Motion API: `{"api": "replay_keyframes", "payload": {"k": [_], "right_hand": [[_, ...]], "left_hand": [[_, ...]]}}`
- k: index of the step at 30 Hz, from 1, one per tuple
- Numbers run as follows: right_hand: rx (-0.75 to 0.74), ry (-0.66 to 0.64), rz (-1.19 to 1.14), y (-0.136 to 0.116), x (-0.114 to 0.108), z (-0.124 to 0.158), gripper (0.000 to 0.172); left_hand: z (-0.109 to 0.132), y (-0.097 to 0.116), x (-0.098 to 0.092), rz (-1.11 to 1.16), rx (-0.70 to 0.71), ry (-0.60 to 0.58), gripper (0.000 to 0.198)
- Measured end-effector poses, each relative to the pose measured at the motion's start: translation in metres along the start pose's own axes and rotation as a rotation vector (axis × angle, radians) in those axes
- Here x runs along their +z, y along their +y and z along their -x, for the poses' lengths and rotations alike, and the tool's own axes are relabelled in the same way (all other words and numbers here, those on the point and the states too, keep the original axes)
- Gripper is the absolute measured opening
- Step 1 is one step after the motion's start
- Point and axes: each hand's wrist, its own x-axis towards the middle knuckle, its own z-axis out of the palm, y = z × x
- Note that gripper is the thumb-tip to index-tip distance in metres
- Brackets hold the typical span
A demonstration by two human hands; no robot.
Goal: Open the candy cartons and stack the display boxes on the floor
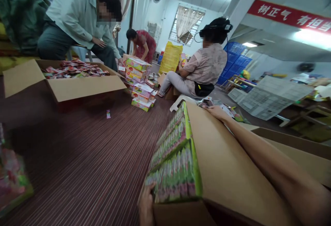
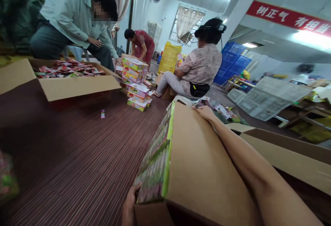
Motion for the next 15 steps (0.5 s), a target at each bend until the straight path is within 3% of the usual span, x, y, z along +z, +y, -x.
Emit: {"api": "replay_keyframes", "payload": {"k": [2,4,6,7,9,11,13,15], "right_hand": [[-0.023,0.004,-0.028,0.007,0.001,-0.002,0.057],[-0.026,0.018,-0.027,0.005,0.004,-0.006,0.057],[-0.016,0.029,0.0,-0.001,0.007,-0.012,0.056],[-0.011,0.035,0.02,-0.004,0.008,-0.015,0.055],[-0.008,0.054,0.053,-0.01,0.01,-0.019,0.053],[-0.021,0.084,0.063,-0.013,0.008,-0.021,0.049],[-0.049,0.114,0.023,-0.012,-0.001,-0.023,0.038],[-0.067,0.182,-0.076,0.0,-0.017,-0.024,0.025]], "left_hand": [[-0.002,-0.002,-0.002,-0.01,0.022,-0.035,0.066],[-0.017,0.021,-0.006,-0.041,-0.045,-0.06,0.074],[-0.045,0.076,-0.003,-0.037,-0.112,-0.071,0.084],[-0.062,0.113,0.004,-0.023,-0.056,-0.125,0.085],[-0.096,0.194,0.032,-0.012,0.172,-0.327,0.082],[-0.124,0.268,0.073,-0.08,0.343,-0.464,0.086],[-0.14,0.319,0.114,-0.283,0.47,-0.593,0.096],[-0.143,0.344,0.143,-0.573,0.514,-0.638,0.104]]}}
